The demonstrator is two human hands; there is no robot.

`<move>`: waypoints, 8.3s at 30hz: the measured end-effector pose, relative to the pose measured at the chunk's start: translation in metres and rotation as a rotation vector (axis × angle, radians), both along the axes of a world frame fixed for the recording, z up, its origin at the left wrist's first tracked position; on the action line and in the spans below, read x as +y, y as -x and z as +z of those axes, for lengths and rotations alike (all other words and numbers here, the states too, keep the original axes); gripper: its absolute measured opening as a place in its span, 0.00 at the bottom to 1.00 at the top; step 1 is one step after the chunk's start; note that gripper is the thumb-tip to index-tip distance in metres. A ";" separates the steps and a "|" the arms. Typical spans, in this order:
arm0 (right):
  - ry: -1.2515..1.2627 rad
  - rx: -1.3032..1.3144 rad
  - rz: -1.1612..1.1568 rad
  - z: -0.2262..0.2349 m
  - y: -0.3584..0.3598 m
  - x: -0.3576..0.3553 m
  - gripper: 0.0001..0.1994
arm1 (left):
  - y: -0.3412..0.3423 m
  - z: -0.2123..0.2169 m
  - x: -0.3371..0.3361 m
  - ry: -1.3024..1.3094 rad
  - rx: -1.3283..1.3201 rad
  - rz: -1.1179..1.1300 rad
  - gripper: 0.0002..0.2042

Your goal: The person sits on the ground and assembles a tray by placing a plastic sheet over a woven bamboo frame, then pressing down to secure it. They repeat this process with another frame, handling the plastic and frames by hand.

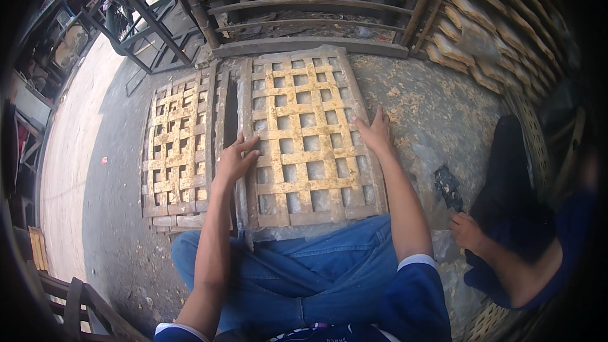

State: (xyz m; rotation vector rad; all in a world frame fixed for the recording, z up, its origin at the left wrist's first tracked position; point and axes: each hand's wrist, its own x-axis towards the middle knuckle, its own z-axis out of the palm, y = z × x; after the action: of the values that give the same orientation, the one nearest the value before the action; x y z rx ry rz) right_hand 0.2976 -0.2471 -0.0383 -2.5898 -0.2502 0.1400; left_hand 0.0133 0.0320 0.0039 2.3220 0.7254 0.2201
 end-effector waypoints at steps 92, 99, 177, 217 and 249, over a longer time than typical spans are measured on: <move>-0.133 -0.152 0.488 -0.001 -0.008 -0.005 0.23 | 0.001 -0.012 0.005 -0.050 -0.013 0.012 0.22; -0.180 -0.093 0.409 0.008 0.001 -0.004 0.24 | -0.003 -0.012 0.006 -0.039 -0.046 -0.014 0.22; -0.128 -0.861 -0.232 0.295 0.186 -0.306 0.11 | 0.015 -0.007 0.013 -0.061 -0.294 -0.034 0.19; -0.654 -0.621 -0.470 0.417 0.006 -0.338 0.21 | 0.012 0.006 0.010 0.005 -0.368 -0.026 0.19; -0.529 -1.036 0.387 0.297 0.064 -0.020 0.10 | 0.003 0.010 0.008 -0.076 -0.525 -0.048 0.20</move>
State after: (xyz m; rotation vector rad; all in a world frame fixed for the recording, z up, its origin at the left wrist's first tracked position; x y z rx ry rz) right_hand 0.2332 -0.2670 0.2590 -1.8384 -0.9897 -1.0080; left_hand 0.0105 0.0395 0.0141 2.2028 0.4000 0.8092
